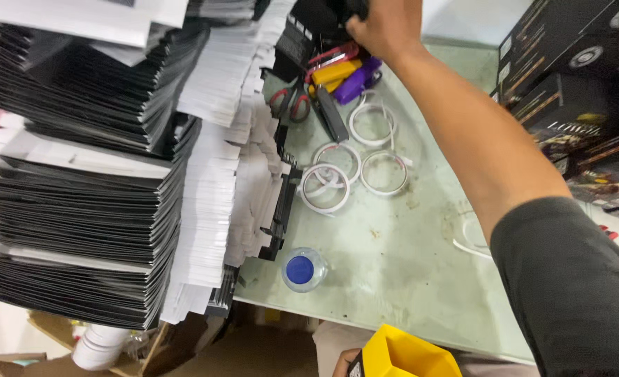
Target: The person assembles small yellow and black boxes by inserting a black inner box into a yellow outer sleeve. They repeatedly pick up the boxes, align the parts, and slide them together before placing the finished units on a table.
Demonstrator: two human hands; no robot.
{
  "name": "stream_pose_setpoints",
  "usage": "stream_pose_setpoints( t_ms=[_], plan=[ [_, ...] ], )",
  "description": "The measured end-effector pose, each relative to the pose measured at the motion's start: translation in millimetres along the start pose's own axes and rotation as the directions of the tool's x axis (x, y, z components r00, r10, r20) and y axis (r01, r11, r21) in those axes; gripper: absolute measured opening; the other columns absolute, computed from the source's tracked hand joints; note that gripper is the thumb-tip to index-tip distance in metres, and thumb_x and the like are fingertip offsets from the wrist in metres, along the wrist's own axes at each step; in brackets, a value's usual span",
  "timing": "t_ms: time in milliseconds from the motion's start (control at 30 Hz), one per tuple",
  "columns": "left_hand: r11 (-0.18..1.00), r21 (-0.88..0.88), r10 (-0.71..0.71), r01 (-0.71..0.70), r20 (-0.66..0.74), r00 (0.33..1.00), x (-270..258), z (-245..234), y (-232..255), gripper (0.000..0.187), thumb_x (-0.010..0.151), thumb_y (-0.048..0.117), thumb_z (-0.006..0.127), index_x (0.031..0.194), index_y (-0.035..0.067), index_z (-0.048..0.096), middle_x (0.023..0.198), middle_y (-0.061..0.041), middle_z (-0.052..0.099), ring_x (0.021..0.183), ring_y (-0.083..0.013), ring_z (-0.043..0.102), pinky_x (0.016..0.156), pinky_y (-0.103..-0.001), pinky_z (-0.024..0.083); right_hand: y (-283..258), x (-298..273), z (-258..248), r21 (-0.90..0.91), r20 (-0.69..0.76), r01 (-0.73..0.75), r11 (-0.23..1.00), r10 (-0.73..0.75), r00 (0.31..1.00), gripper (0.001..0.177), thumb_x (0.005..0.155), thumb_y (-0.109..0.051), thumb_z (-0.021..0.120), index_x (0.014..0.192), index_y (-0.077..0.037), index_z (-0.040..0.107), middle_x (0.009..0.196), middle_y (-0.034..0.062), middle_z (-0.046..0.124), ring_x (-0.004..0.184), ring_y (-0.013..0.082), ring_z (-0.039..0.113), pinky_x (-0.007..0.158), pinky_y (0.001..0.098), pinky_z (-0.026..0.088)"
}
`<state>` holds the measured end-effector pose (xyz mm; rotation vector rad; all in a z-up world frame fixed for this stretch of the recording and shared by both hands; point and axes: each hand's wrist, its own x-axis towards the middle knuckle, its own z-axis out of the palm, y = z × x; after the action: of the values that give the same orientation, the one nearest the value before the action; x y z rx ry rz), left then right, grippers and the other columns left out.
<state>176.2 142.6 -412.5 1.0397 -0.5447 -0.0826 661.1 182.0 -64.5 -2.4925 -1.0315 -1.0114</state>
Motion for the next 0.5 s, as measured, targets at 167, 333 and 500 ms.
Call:
stream_pose_setpoints(
  t_ms=[167, 333, 500],
  plan=[
    [0.99, 0.084, 0.031, -0.112, 0.649, 0.76, -9.0, 43.0, 47.7, 0.088, 0.046, 0.065, 0.093, 0.112, 0.015, 0.064, 0.117, 0.005, 0.068, 0.108, -0.0095, 0.066, 0.091, -0.026, 0.052, -8.2, -37.1, -82.5, 0.176, -0.098, -0.19, 0.966, 0.209, 0.973, 0.055, 0.072, -0.027, 0.087, 0.109, -0.003, 0.053, 0.096, 0.0157, 0.065, 0.086, 0.0404, 0.062, 0.076, 0.0502, 0.045],
    [0.959, 0.251, 0.282, -0.129, -0.86, 0.426, 8.0, 220.2, 186.5, 0.076, 0.068, 0.033, 0.095, 0.121, 0.004, 0.051, 0.124, -0.019, 0.06, 0.104, -0.0303, 0.063, 0.09, -0.04, 0.05, -31.1, -111.4, -175.4, 0.606, -0.028, -0.271, 0.748, 0.36, 0.932, 0.069, 0.071, -0.007, 0.073, 0.133, -0.006, 0.043, 0.117, 0.0147, 0.062, 0.104, 0.0325, 0.059, 0.088, 0.0423, 0.049],
    [0.996, -0.085, -0.064, -0.036, -0.918, 0.391, -4.2, 228.3, 182.8, 0.092, 0.06, 0.033, 0.098, 0.131, 0.0, 0.05, 0.1, -0.02, 0.067, 0.086, -0.0257, 0.066, 0.072, -0.035, 0.054, -8.7, -197.9, -211.0, 0.884, 0.4, -0.465, 0.053, 0.429, 0.81, 0.063, 0.071, -0.007, 0.057, 0.134, -0.007, 0.053, 0.114, 0.0053, 0.06, 0.106, 0.0167, 0.056, 0.088, 0.0274, 0.044]
  ],
)
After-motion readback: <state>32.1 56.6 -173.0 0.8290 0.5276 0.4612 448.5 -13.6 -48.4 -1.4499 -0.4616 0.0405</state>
